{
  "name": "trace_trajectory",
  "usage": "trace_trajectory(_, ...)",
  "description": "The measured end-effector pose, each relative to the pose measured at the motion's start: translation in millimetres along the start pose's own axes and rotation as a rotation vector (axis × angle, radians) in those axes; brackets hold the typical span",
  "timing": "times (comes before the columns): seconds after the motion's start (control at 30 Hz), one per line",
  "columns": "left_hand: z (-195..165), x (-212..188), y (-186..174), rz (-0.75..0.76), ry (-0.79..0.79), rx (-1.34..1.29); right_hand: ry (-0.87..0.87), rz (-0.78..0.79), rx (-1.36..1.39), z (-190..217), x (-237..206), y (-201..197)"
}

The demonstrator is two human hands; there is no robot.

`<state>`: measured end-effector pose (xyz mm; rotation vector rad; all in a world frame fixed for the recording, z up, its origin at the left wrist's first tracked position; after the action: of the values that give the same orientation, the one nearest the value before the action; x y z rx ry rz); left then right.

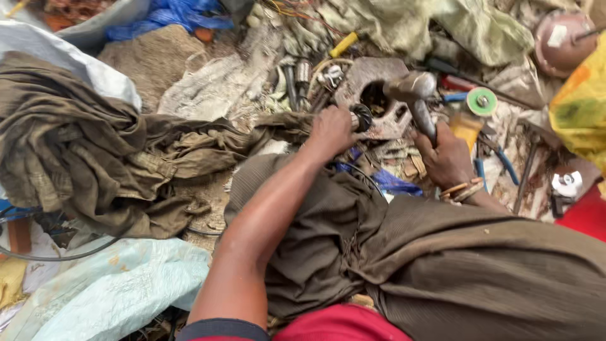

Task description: The person sits on the ground and uses a hammer and chisel to break apart a motor rotor. They then use an angle grinder to cut the rotor into smaller pieces. Finally, they use the hammer to further break down the pieces.

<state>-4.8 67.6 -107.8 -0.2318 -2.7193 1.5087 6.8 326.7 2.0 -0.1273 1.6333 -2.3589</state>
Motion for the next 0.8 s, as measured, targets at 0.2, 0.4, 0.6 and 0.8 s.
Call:
trace_trajectory(0.2,-5.8,-2.1,-23.1,0.091,0.054,-0.087,0.018,0.024,0.081,30.5,1.9,-38.0)
trace_trajectory(0.4,-0.1,-3.4,-9.8,0.048,0.111,-0.034,-0.286,-0.279,0.225,11.9,9.7,-43.7)
trace_trajectory(0.6,8.3,-1.2,4.3,0.123,0.079,0.063,-0.187,0.07,-0.072,20.2,7.4,18.4)
trace_trajectory(0.8,13.9,1.8,7.0,0.121,0.054,0.046,-0.179,-0.138,0.108,10.9,3.2,-19.2)
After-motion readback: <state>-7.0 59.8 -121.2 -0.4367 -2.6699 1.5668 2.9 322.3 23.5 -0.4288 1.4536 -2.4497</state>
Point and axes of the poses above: each hand's wrist, its own x-axis towards the middle knuckle, its own y-axis out of the palm, z = x × y, the point moved 2 cm from there along x, towards the middle knuckle
